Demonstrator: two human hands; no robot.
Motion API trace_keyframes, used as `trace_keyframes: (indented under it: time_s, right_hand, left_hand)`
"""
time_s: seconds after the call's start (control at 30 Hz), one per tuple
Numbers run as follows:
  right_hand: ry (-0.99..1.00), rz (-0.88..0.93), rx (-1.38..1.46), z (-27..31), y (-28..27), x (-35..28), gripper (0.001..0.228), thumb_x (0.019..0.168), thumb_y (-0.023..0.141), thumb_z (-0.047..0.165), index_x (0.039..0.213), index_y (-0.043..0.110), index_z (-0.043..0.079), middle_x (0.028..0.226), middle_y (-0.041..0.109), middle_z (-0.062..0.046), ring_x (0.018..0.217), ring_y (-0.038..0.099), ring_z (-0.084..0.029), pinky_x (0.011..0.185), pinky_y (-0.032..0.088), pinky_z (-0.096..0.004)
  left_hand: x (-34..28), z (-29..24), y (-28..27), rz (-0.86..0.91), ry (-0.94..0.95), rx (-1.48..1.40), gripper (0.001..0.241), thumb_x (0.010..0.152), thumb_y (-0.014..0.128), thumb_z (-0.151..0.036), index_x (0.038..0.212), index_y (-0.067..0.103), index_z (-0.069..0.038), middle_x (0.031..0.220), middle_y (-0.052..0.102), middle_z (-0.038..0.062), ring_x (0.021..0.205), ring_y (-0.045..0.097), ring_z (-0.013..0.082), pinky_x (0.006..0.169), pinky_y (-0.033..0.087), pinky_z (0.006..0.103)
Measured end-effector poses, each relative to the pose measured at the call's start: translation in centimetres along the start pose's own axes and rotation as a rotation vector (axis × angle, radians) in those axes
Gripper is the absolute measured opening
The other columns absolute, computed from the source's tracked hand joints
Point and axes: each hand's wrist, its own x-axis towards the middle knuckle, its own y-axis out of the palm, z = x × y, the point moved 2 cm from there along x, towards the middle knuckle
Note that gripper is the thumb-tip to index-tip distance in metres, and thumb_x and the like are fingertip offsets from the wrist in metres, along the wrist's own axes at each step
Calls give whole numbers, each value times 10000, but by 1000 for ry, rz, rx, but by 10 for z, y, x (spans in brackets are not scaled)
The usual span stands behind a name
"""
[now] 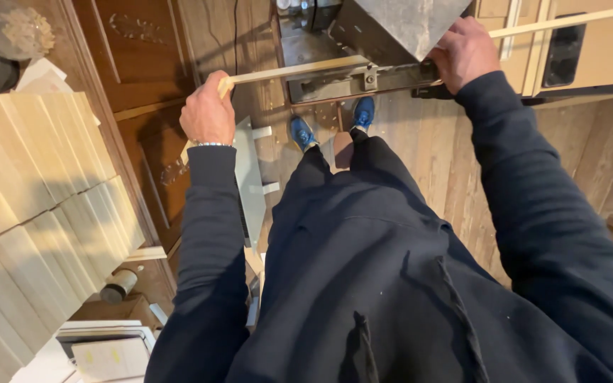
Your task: Cutting wooden frame mouldings using a manual mitre trimmer machine.
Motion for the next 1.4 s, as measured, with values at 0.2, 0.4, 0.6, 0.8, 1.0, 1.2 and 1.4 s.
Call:
trace_keyframes:
  time_s: [0.2,0.4,0.6,0.8,1.0,1.2,1.4]
  right_hand:
    - [88,12,14,8,19,-2,106,951,742,97,1051,764,66,1108,699,-146,1061,618,-385,949,529,-475]
    - [139,41,94,34,5,8,203,949,745,150,1132,771,68,1076,671,-187,962,597,-417,875,514,-497]
    - [141,37,73,28,10,6,159,960,747,179,1079,769,76,1070,678,-165,959,607,-397,883,512,-482]
    - [148,32,126,29,3,7,124,967,747,180,1041,778,86,1048,691,-136,953,618,-379,879,512,-469]
    - [117,17,154,30,7,3,138,973,745,184,1066,783,90,1034,698,-138,950,620,-380,874,512,-470]
    - [97,-30,146,26,14,0,149,985,765,187,1068,767,63,1048,691,-148,976,617,-388,886,511,-480]
    - [102,-16,138,27,14,0,139,984,765,169,1049,760,46,1056,684,-155,976,612,-392,889,513,-476]
  left_hand:
    - [-3,8,21,31,-36,26,181,933,736,-229,1113,722,-246,931,740,153,839,677,456,670,536,554]
    - [-31,2,34,-3,-57,-510,260,1023,712,-338,1233,686,-188,969,705,125,712,639,300,614,521,423]
    - [-93,-75,27,620,-750,-1901,479,1017,451,-615,1088,561,-154,786,520,14,556,391,94,453,310,227]
    - [-149,-101,61,567,-774,-1811,478,1057,407,-542,987,526,-84,822,545,25,614,457,110,492,373,260]
    - [-169,-93,63,631,-563,-1321,447,1103,418,-395,1102,669,-26,847,591,5,673,542,86,602,479,245]
    - [-163,-80,46,597,-492,-1295,390,1086,518,-306,1198,734,-2,838,561,-35,713,497,72,618,415,240]
    - [-80,-69,-5,59,108,-591,98,967,692,-101,1016,745,-35,902,588,76,820,623,213,724,506,348]
